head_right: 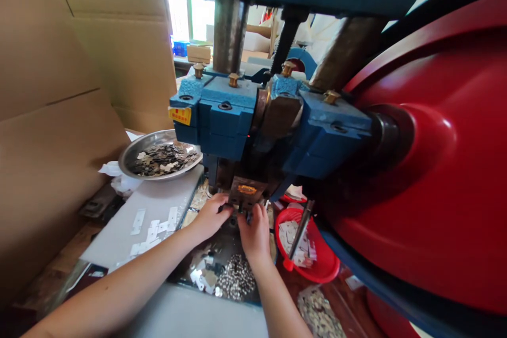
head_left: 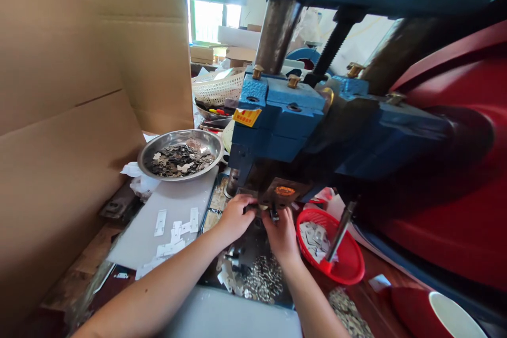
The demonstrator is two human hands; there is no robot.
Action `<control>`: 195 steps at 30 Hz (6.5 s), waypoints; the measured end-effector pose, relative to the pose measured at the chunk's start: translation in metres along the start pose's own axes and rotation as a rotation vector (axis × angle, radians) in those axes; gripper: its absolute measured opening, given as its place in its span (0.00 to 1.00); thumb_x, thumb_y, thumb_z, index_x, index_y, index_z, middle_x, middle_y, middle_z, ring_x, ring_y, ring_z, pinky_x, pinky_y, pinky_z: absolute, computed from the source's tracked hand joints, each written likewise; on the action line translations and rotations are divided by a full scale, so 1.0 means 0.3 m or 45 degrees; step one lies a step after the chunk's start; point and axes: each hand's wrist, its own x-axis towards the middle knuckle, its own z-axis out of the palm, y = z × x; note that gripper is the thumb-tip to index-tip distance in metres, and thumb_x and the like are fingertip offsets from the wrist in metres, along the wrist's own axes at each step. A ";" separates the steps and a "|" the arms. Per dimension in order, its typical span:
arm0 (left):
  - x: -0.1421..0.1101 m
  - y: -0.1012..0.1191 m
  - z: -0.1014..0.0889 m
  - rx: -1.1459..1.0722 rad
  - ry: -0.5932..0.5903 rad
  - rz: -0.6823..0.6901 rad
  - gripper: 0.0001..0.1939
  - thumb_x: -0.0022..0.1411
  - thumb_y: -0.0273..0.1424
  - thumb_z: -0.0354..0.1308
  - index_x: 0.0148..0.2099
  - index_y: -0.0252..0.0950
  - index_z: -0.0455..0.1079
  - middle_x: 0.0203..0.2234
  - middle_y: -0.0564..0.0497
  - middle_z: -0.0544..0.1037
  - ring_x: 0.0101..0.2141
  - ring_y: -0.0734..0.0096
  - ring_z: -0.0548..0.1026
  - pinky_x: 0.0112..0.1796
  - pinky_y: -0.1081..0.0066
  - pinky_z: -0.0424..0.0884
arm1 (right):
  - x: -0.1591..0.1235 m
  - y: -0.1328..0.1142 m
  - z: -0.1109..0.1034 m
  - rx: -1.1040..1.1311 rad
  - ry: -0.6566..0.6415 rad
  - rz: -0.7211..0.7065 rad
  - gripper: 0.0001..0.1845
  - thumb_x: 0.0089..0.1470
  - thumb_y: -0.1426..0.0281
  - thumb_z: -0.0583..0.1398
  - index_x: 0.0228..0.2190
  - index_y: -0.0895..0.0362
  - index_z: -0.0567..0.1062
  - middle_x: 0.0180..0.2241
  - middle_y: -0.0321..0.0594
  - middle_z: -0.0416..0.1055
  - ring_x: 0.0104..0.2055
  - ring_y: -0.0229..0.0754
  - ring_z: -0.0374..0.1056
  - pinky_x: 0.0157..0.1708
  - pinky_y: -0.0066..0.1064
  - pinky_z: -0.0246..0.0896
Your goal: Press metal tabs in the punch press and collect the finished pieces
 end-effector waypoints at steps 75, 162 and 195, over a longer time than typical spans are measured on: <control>-0.307 -0.032 -0.046 0.574 -0.211 -0.031 0.08 0.54 0.29 0.60 0.38 0.37 0.67 0.38 0.49 0.71 0.41 0.61 0.68 0.43 0.64 0.65 | -0.242 -0.054 -0.014 -0.498 -0.474 -0.507 0.09 0.59 0.73 0.50 0.36 0.55 0.69 0.33 0.40 0.74 0.36 0.44 0.67 0.37 0.35 0.62; 0.000 0.029 -0.043 0.274 0.078 -0.024 0.10 0.53 0.25 0.56 0.38 0.39 0.75 0.36 0.50 0.75 0.41 0.63 0.71 0.47 0.63 0.65 | -0.054 -0.086 -0.078 -0.733 -0.161 -0.539 0.14 0.57 0.64 0.54 0.43 0.50 0.75 0.42 0.40 0.72 0.50 0.50 0.60 0.57 0.52 0.46; -0.083 0.001 -0.183 0.233 0.295 0.046 0.15 0.65 0.35 0.47 0.30 0.36 0.71 0.29 0.50 0.73 0.34 0.67 0.72 0.37 0.68 0.67 | -0.267 0.084 -0.296 0.398 0.079 0.547 0.25 0.55 0.50 0.50 0.36 0.55 0.77 0.32 0.44 0.77 0.38 0.50 0.72 0.38 0.39 0.67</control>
